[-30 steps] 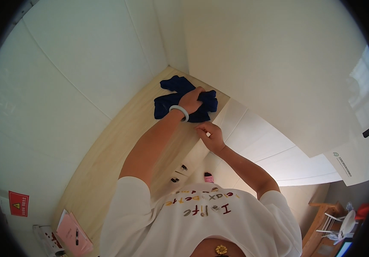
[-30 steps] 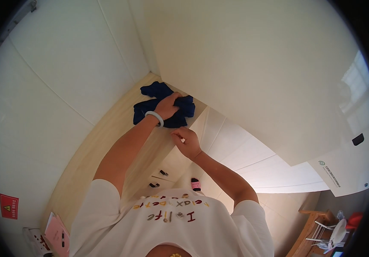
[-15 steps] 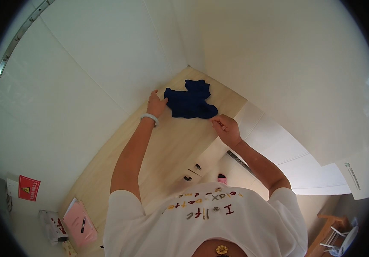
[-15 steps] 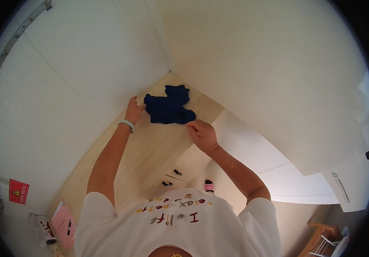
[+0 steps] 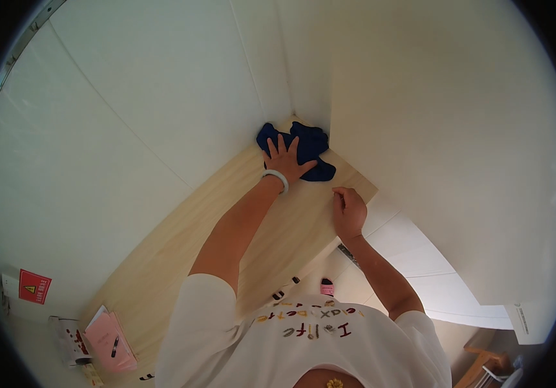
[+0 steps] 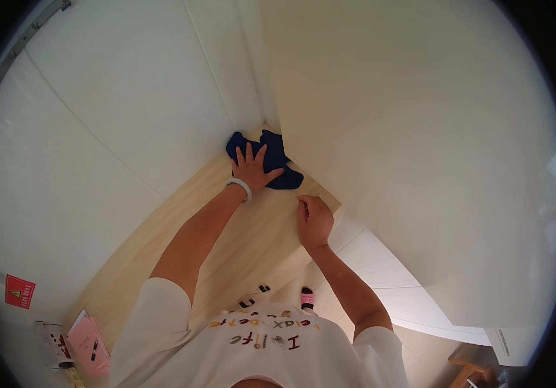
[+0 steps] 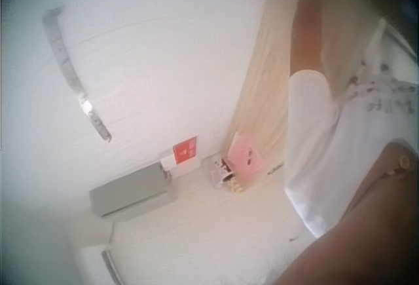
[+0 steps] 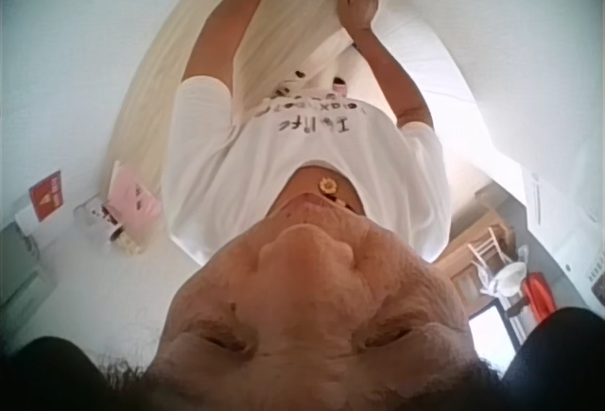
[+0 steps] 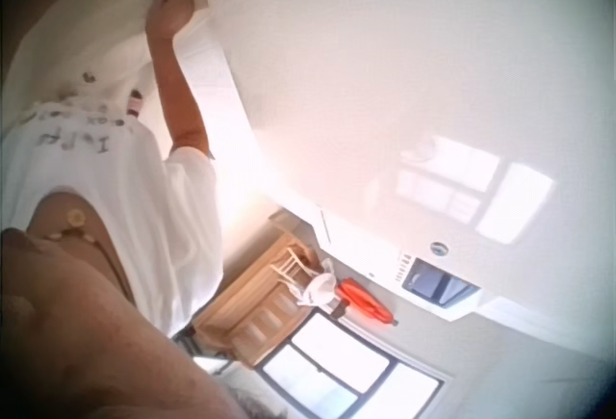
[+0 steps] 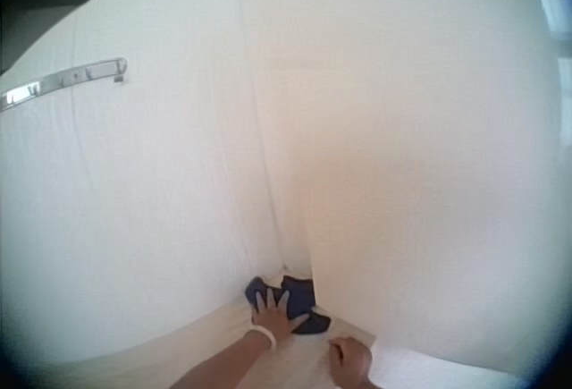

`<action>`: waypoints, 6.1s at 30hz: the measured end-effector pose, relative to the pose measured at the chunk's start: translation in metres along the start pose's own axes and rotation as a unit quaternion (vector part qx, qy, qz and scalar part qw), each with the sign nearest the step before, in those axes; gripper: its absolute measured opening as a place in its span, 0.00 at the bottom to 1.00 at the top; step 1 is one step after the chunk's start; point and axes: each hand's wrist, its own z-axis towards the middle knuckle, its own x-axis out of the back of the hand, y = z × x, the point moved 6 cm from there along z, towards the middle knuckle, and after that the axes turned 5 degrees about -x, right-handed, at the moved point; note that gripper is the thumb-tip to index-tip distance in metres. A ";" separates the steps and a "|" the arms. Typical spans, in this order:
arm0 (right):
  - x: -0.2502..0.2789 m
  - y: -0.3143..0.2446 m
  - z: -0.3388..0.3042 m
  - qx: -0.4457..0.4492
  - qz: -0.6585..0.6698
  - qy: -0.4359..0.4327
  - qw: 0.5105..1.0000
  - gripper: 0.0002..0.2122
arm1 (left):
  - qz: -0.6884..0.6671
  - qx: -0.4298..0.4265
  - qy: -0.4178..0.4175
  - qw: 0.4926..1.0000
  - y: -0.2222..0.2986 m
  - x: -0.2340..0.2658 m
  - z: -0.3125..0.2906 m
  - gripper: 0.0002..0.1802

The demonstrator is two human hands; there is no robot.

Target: The person places a box into a cabinet, then uses a cloth to wipe a tabletop, the wall, and the baseboard.

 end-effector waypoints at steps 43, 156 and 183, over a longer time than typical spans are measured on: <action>-0.016 -0.002 0.005 0.091 -0.049 -0.055 0.993 0.04 | 0.008 0.435 0.078 0.897 -0.306 0.035 -0.396 0.45; -0.269 -0.051 0.172 -0.278 0.416 -0.093 0.861 0.14 | 0.067 -0.039 0.089 0.993 -0.186 0.034 -0.191 0.33; -0.261 -0.052 0.181 -0.295 0.402 -0.096 0.861 0.12 | 0.059 -0.035 0.094 0.993 -0.181 0.035 -0.192 0.33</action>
